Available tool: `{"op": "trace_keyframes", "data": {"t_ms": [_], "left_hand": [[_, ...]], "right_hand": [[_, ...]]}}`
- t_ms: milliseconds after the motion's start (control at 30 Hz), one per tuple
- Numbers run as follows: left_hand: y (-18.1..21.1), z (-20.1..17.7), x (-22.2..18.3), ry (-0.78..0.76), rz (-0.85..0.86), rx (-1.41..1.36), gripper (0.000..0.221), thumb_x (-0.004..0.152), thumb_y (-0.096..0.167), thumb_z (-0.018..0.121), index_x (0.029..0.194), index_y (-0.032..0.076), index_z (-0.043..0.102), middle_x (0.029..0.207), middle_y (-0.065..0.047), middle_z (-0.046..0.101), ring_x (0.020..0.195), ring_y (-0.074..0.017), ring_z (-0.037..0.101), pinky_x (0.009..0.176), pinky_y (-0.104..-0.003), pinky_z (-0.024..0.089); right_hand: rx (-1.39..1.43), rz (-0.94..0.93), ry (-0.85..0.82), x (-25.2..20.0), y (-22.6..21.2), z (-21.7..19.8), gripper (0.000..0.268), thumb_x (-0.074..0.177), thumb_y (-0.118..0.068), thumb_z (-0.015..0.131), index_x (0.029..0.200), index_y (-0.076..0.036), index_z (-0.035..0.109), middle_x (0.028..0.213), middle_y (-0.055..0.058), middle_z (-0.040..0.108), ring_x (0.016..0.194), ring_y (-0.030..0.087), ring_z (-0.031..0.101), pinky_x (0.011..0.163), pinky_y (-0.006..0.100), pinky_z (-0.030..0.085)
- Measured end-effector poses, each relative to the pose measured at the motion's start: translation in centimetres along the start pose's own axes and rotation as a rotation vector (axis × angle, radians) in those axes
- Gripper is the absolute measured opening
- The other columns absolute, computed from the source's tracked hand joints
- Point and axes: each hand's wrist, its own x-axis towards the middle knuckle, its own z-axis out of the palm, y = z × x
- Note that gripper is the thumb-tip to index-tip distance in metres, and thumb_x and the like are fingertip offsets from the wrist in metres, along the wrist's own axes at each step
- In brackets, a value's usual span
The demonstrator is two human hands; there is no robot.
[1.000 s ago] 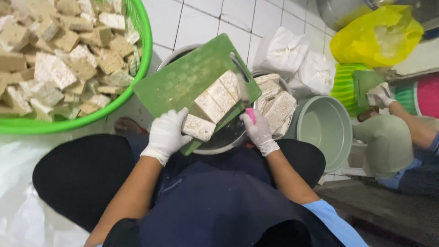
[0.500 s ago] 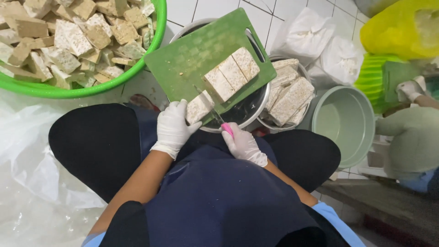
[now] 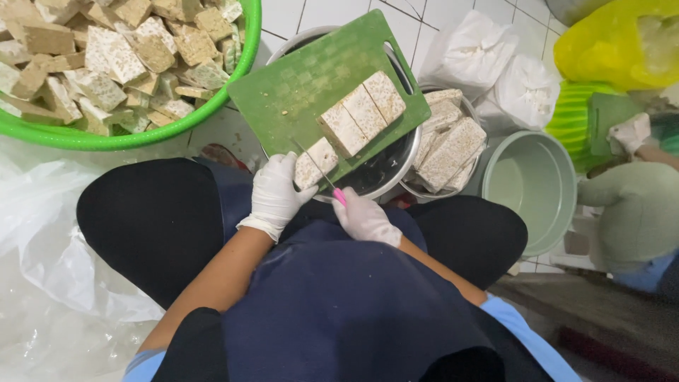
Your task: A person is cutting blocks of tempeh into smaller rectangular pieces using a knife on a green cutting board while seated on the floor.
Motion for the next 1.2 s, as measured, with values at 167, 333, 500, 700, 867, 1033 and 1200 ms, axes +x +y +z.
{"op": "trace_keyframes", "data": {"t_ms": [167,333,500,700,867,1033,1200], "left_hand": [[0.3,-1.0,-0.2,0.159,-0.010,-0.004,0.073,0.051,0.046,0.078,0.113,0.014,0.058,0.101,-0.007,0.056,0.094,-0.0276,0.061,0.078,-0.039,0.050],[1.7,-2.1,-0.4,0.207,-0.135,-0.211,0.083,0.057,0.026,0.074,0.132,0.009,0.046,0.111,-0.013,0.051,0.100,-0.0339,0.059,0.084,-0.043,0.051],[0.4,1.3,-0.2,0.229,-0.020,-0.415,0.067,0.058,0.017,0.076,0.121,0.008,0.053,0.114,-0.011,0.048,0.108,-0.0332,0.055,0.093,-0.039,0.048],[-0.3,2.3,-0.3,0.206,-0.052,-0.436,0.063,0.062,0.022,0.079,0.118,0.013,0.052,0.115,-0.007,0.048,0.112,-0.0266,0.054,0.094,-0.036,0.047],[0.3,1.4,-0.1,0.177,-0.081,-0.420,0.061,0.063,0.025,0.077,0.117,0.015,0.052,0.115,-0.005,0.049,0.108,-0.0248,0.056,0.090,-0.036,0.050],[0.3,1.3,-0.1,0.172,-0.078,-0.410,0.060,0.062,0.024,0.077,0.116,0.015,0.052,0.114,-0.005,0.049,0.105,-0.0246,0.058,0.087,-0.036,0.052],[0.0,1.8,0.0,0.196,-0.104,-0.446,0.059,0.061,0.023,0.077,0.114,0.014,0.051,0.112,-0.005,0.051,0.094,-0.0217,0.062,0.082,-0.035,0.054]], "right_hand": [[0.054,-0.036,0.071,0.8,0.4,0.6,0.038,0.091,-0.046,0.036,0.101,-0.011,0.046,0.088,0.028,0.063,0.094,0.043,0.062,0.082,0.052,0.047],[0.231,-0.089,0.130,0.3,1.7,1.0,0.037,0.090,-0.045,0.041,0.099,-0.011,0.050,0.087,0.030,0.063,0.095,0.045,0.060,0.081,0.054,0.046],[0.335,-0.071,0.307,-1.4,1.5,-0.7,0.031,0.089,-0.045,0.046,0.102,-0.018,0.053,0.083,0.025,0.064,0.095,0.041,0.061,0.078,0.050,0.047],[0.203,-0.091,0.225,-1.7,1.7,0.1,0.034,0.089,-0.049,0.043,0.104,-0.021,0.053,0.083,0.022,0.064,0.092,0.040,0.062,0.076,0.052,0.048],[0.123,-0.059,0.147,-1.0,1.9,0.5,0.035,0.089,-0.050,0.041,0.106,-0.021,0.050,0.087,0.022,0.065,0.095,0.038,0.062,0.080,0.051,0.048],[0.061,-0.027,0.096,-0.5,1.5,0.5,0.037,0.090,-0.052,0.038,0.105,-0.020,0.049,0.092,0.022,0.065,0.098,0.038,0.062,0.083,0.051,0.048],[-0.002,0.032,0.022,-0.6,-0.8,-0.7,0.039,0.090,-0.051,0.033,0.103,-0.017,0.047,0.089,0.024,0.065,0.096,0.038,0.063,0.082,0.050,0.049]]}}
